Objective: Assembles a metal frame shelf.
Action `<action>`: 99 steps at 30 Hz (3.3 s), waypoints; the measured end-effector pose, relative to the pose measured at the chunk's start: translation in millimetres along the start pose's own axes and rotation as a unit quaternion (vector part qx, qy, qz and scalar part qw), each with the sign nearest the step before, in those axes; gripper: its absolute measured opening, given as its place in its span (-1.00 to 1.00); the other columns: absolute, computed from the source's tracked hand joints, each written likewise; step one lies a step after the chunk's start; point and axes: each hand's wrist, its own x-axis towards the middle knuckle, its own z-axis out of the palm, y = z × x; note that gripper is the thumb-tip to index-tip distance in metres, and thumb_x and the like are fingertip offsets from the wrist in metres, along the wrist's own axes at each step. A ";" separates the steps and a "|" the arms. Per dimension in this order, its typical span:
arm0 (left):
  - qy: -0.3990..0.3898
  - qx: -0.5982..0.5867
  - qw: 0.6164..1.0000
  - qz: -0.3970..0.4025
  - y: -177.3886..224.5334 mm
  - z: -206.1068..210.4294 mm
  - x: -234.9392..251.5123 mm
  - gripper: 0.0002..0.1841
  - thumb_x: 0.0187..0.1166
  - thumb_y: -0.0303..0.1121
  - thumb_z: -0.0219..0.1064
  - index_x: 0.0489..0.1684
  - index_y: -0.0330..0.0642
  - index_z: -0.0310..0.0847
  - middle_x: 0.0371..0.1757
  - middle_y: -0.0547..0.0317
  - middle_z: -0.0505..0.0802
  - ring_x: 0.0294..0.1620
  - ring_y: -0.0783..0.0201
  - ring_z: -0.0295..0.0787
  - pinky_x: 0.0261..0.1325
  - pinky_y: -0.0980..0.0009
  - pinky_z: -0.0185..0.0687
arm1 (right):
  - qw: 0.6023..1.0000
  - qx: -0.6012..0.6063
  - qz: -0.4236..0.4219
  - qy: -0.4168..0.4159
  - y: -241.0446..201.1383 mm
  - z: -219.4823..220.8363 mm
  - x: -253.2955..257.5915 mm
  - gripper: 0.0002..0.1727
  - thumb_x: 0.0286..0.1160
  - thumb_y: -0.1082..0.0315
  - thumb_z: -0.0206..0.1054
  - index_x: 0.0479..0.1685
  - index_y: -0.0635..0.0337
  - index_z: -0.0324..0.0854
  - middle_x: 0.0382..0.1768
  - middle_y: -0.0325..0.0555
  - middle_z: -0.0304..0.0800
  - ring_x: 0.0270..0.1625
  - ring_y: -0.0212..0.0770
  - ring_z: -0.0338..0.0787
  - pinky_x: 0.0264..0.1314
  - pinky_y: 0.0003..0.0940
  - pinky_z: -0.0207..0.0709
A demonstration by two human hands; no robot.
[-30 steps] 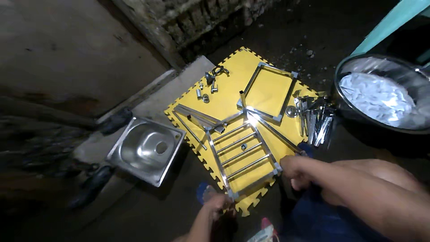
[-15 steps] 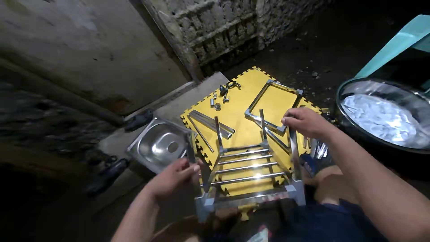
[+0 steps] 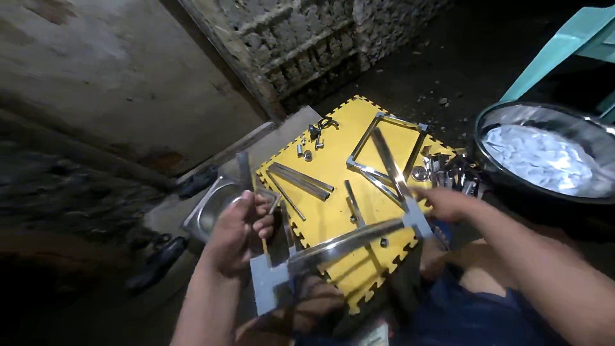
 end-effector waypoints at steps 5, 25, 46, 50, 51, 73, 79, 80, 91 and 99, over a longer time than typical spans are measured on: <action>0.060 -0.109 0.992 0.020 21.8 -9.0 16.5 -0.56 0.88 0.07 -0.15 -0.23 -0.01 0.46 -0.56 0.37 0.55 -0.70 0.53 0.49 -0.64 0.65 0.52 | 0.987 0.107 -0.117 -0.007 -35.3 64.5 25.7 0.00 0.46 -0.02 0.53 0.91 -0.33 0.02 0.81 -0.10 0.25 0.62 0.11 0.56 0.50 0.24 0.56; 0.344 0.024 0.933 0.102 -108.5 -83.9 31.9 -0.82 0.72 -0.59 0.02 -0.30 -0.28 0.48 -0.59 0.41 0.64 -0.61 0.64 0.57 -0.51 0.67 0.55 | 0.979 -0.011 0.202 -0.030 25.3 83.2 92.3 0.06 0.42 -0.22 0.47 0.78 0.28 0.15 0.35 0.41 0.66 0.42 0.39 0.67 0.45 0.42 0.47; 0.297 -0.119 0.946 0.046 -142.0 -116.5 5.4 -0.71 0.86 -0.23 -0.09 0.02 -0.20 0.50 -0.24 0.09 0.80 -0.26 0.29 0.81 -0.26 0.37 0.80 | 0.765 0.539 0.304 0.180 -20.0 212.3 114.1 -0.44 0.75 -0.13 0.20 0.31 0.23 0.44 -0.34 -0.01 0.55 -0.50 -0.15 0.56 -0.43 -0.18 0.55; 0.297 -0.274 0.913 0.056 -170.1 -110.0 39.5 -0.69 0.87 -0.14 -0.12 0.06 -0.13 0.46 -0.21 0.07 0.76 -0.22 0.20 0.78 -0.16 0.21 0.81 | 0.783 0.482 0.333 0.207 -15.5 194.2 94.9 -0.44 0.75 -0.12 0.19 0.32 0.23 0.45 -0.27 0.05 0.55 -0.45 -0.10 0.56 -0.40 -0.08 0.55; 0.290 -0.332 0.896 0.052 -174.4 -113.6 52.3 -0.69 0.85 -0.11 -0.11 0.00 -0.10 0.45 -0.24 0.09 0.75 -0.25 0.20 0.78 -0.18 0.20 0.81 | 0.783 0.479 0.335 0.214 -17.9 194.5 91.8 -0.44 0.75 -0.11 0.19 0.36 0.23 0.46 -0.25 0.07 0.57 -0.46 -0.09 0.56 -0.41 -0.07 0.55; 0.129 -0.002 0.988 -0.080 -275.2 10.4 102.1 -0.23 0.75 -0.27 0.27 0.88 0.14 -0.16 0.36 -0.19 0.68 0.06 -0.06 0.81 -0.05 0.00 0.81 | 0.680 0.537 0.402 0.295 -65.6 225.8 104.3 -0.38 0.76 -0.11 0.18 0.45 0.26 0.32 -0.13 0.27 0.67 -0.28 0.14 0.73 -0.24 0.15 0.64; 0.131 0.108 0.982 -0.081 -288.8 7.4 104.9 0.04 0.67 -0.43 0.36 0.90 0.20 -0.56 0.25 -0.25 0.65 -0.33 0.00 0.87 -0.34 0.05 0.90 | 0.665 0.597 0.359 0.270 -76.4 228.2 101.9 -0.34 0.80 -0.10 0.14 0.58 0.22 0.11 -0.19 0.20 0.65 -0.41 0.01 0.77 -0.28 0.00 0.75; 0.130 0.113 0.981 -0.085 -285.9 3.9 105.4 0.04 0.66 -0.45 0.36 0.90 0.21 -0.56 0.31 -0.29 0.61 -0.32 -0.03 0.87 -0.34 0.04 0.90 | 0.668 0.603 0.350 0.258 -79.2 228.9 100.0 -0.33 0.81 -0.08 0.13 0.61 0.22 0.08 -0.22 0.17 0.65 -0.41 -0.01 0.78 -0.27 -0.02 0.75; 0.176 0.384 0.905 -0.055 -276.3 -42.4 111.6 0.03 0.58 -0.12 0.47 0.94 -0.11 -0.29 0.63 -0.27 0.54 0.55 -0.12 0.59 0.54 -0.13 0.53 | 0.887 0.350 0.298 -0.025 -87.0 232.2 79.8 -0.16 0.68 -0.43 -0.05 0.21 0.27 0.61 -0.07 0.13 0.84 -0.10 0.05 0.89 0.00 0.08 0.75; 0.151 0.353 0.921 -0.072 -280.7 -40.9 97.5 0.22 0.37 -0.53 0.43 0.93 0.07 -0.63 0.55 -0.27 0.57 0.02 -0.05 0.88 -0.04 -0.09 0.86 | 0.973 -0.005 0.169 -0.158 -92.4 164.6 70.2 -0.22 0.53 -0.39 0.20 0.02 0.26 0.78 0.10 0.23 0.82 0.20 0.24 0.81 0.23 0.41 0.60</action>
